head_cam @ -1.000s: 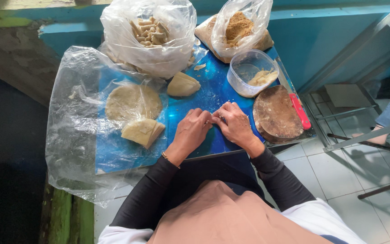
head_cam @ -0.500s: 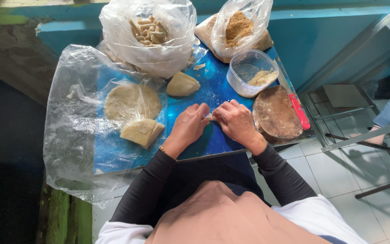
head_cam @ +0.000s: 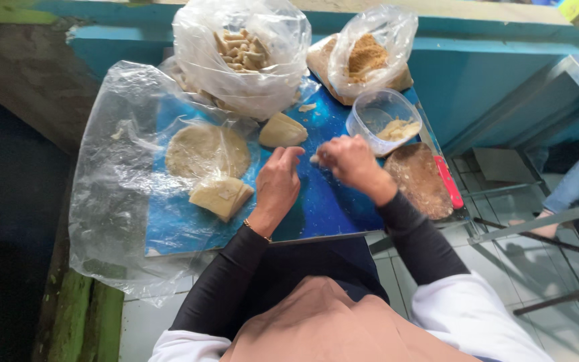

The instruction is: The person spoons filling from a plastic container onto small triangular dough wrappers, folds the dough over the filling by hand to enclose it, and places the finished filled pastries into a plastic bag. They repeat this cycle, taking dough pieces from a stack and reaching into a bag of filling.

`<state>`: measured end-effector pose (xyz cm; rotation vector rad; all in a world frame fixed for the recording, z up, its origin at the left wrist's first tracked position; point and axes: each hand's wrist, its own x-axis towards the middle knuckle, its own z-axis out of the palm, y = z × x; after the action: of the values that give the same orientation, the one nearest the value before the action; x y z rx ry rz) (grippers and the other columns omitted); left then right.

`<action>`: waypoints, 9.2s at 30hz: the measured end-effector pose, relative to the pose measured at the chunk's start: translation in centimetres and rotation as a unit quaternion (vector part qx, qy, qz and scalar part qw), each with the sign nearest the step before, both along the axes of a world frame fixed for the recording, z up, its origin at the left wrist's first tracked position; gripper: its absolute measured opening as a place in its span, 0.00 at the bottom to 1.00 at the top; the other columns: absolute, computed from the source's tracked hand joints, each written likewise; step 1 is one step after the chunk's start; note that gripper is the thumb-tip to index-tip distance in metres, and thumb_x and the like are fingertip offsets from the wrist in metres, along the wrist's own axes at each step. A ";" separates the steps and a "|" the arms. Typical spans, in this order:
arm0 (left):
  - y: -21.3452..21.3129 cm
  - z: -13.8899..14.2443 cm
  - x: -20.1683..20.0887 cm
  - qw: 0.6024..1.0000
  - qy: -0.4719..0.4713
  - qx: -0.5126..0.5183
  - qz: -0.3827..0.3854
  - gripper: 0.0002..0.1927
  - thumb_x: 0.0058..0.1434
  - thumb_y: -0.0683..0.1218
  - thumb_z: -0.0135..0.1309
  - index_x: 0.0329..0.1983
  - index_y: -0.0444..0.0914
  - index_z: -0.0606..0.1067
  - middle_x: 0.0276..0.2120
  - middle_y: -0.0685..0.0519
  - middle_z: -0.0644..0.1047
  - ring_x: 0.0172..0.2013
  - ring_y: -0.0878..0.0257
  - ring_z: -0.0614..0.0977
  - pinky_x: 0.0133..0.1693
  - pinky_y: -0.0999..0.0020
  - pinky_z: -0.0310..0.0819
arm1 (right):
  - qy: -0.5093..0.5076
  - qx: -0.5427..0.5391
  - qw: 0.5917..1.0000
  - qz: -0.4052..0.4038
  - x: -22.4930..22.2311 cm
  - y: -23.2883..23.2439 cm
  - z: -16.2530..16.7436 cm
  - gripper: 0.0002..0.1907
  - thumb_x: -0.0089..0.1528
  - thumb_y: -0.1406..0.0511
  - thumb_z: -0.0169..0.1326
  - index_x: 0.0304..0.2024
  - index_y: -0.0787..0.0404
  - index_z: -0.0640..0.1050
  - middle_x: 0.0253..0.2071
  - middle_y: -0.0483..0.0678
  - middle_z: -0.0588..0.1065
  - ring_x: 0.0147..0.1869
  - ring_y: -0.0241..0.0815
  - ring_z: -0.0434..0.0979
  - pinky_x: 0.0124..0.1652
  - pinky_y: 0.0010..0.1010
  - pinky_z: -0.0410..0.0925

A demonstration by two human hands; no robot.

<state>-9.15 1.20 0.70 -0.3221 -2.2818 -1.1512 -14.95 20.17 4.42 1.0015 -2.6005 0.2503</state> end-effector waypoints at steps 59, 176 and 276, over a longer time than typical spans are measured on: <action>-0.9 0.1 4.7 0.976 0.084 -0.172 -0.105 0.09 0.54 0.46 0.63 0.37 0.42 0.77 0.38 0.53 0.76 0.42 0.54 0.77 0.38 0.59 0.68 | 0.094 0.214 0.962 -0.140 -2.4 12.3 1.0 0.03 0.56 0.62 0.65 0.28 0.43 0.84 0.60 0.36 0.75 0.69 0.41 0.68 0.71 0.54 0.49; -1.7 1.2 8.7 0.964 0.052 -0.215 -0.145 0.10 0.61 0.49 0.59 0.45 0.43 0.77 0.49 0.56 0.78 0.50 0.58 0.78 0.60 0.45 0.60 | 0.164 -0.038 0.984 -0.056 -0.1 6.7 2.0 0.18 0.61 0.64 0.62 0.55 0.48 0.81 0.54 0.41 0.76 0.58 0.45 0.73 0.54 0.43 0.63; -0.8 0.7 9.2 0.996 -0.003 -0.092 -0.007 0.10 0.57 0.45 0.62 0.40 0.38 0.77 0.39 0.51 0.75 0.43 0.52 0.75 0.44 0.56 0.65 | 0.352 0.034 0.921 -0.165 -13.4 7.2 5.1 0.24 0.59 0.49 0.66 0.47 0.58 0.83 0.48 0.52 0.75 0.49 0.53 0.74 0.37 0.40 0.67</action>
<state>0.01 0.44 1.39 -0.4063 -2.3990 -0.9510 -28.33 27.39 9.50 0.5119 -2.0565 -0.2488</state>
